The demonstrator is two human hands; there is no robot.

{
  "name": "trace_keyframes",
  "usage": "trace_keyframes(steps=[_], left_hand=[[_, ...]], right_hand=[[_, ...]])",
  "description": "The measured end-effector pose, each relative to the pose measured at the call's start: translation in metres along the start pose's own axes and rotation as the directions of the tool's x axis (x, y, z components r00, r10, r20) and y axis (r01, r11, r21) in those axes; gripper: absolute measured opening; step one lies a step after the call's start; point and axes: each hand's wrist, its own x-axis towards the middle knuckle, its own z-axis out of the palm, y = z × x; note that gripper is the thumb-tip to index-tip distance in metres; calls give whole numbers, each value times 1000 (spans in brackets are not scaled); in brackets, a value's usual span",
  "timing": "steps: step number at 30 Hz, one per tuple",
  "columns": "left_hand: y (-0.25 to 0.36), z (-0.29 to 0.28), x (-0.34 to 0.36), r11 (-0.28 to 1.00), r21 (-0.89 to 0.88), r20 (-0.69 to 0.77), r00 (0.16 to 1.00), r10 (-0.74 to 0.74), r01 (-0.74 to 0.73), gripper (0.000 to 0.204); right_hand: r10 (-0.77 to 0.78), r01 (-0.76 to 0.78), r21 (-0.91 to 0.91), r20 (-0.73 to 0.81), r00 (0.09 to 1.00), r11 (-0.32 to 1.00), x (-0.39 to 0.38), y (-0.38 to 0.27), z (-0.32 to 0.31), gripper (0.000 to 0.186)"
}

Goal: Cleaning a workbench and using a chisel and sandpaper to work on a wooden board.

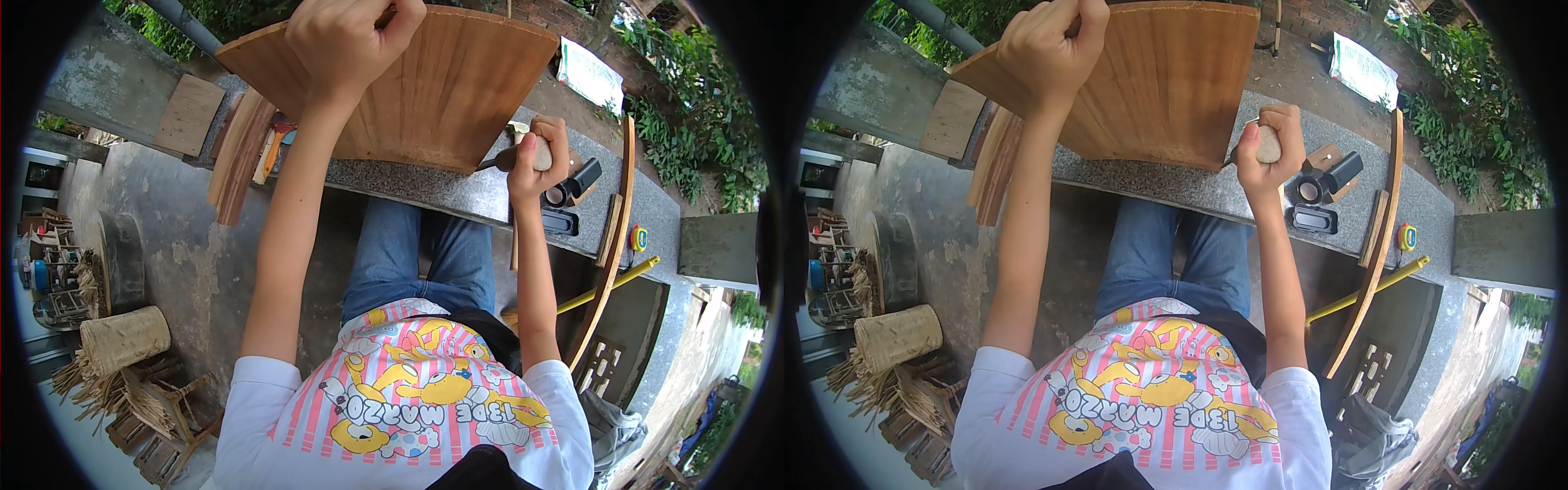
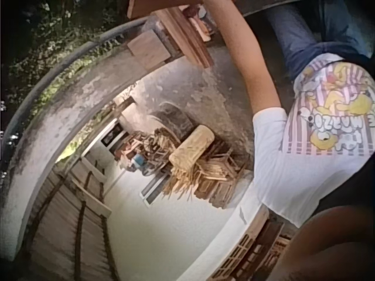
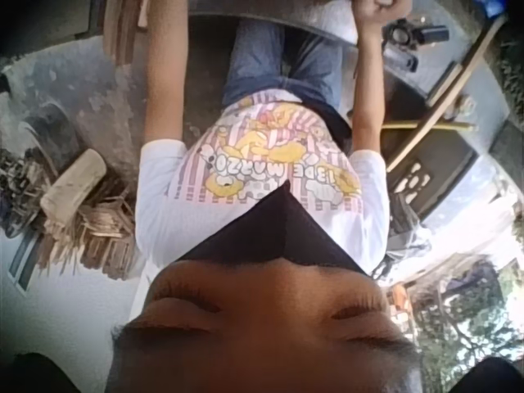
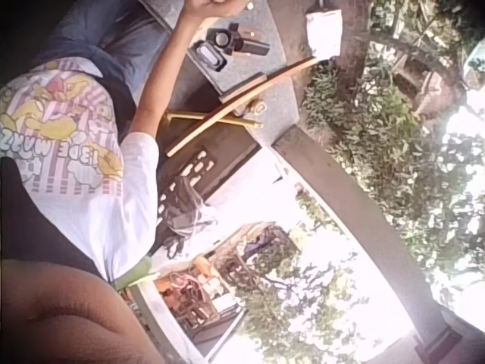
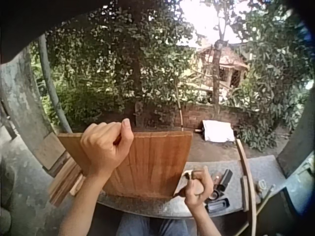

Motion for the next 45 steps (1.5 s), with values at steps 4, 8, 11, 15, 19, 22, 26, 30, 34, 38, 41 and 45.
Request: trace_keyframes(steps=[4,8,11,15,19,22,26,30,34,38,41,45], left_hand=[[3,0,2,1000,16,45,999,-18,17,45],[2,-2,1,999,15,84,996,-40,39,46],[-1,1,-1,1000,7,-7,1000,-2,2,46],[1,-1,1,1000,14,37,999,-20,19,46],[-1,2,0,1000,17,16,1000,-4,4,45],[-1,0,0,1000,10,6,1000,6,-6,44],[1,-4,-1,1000,7,14,1000,-1,0,43],[4,-7,-1,999,-4,51,998,-42,42,42],[4,-8,-1,998,1,53,997,-56,56,41],[5,-9,0,999,3,43,998,-49,49,41],[5,-10,0,999,-7,48,998,-48,48,41],[6,-12,0,998,-4,83,994,-69,69,41]], right_hand=[[-26,27,-32,33,999,999,0,3,-2,13],[97,-92,-47,118,988,995,-10,2,-6,13],[266,-267,-10,100,959,964,-3,-16,-18,16],[682,-680,-90,196,704,728,-6,-17,-33,22],[887,-851,-344,383,259,397,-38,14,-42,25],[893,-780,-488,405,195,392,-60,27,-37,28],[902,-659,-624,369,226,420,-71,29,-26,24],[896,-620,-650,362,257,440,-84,36,-22,21],[894,-589,-673,362,265,448,-82,33,-17,22],[853,-498,-692,411,323,522,-87,37,-16,24],[824,-455,-689,441,356,565,-87,38,-15,25],[832,-453,-699,433,347,553,-87,40,-12,26]])
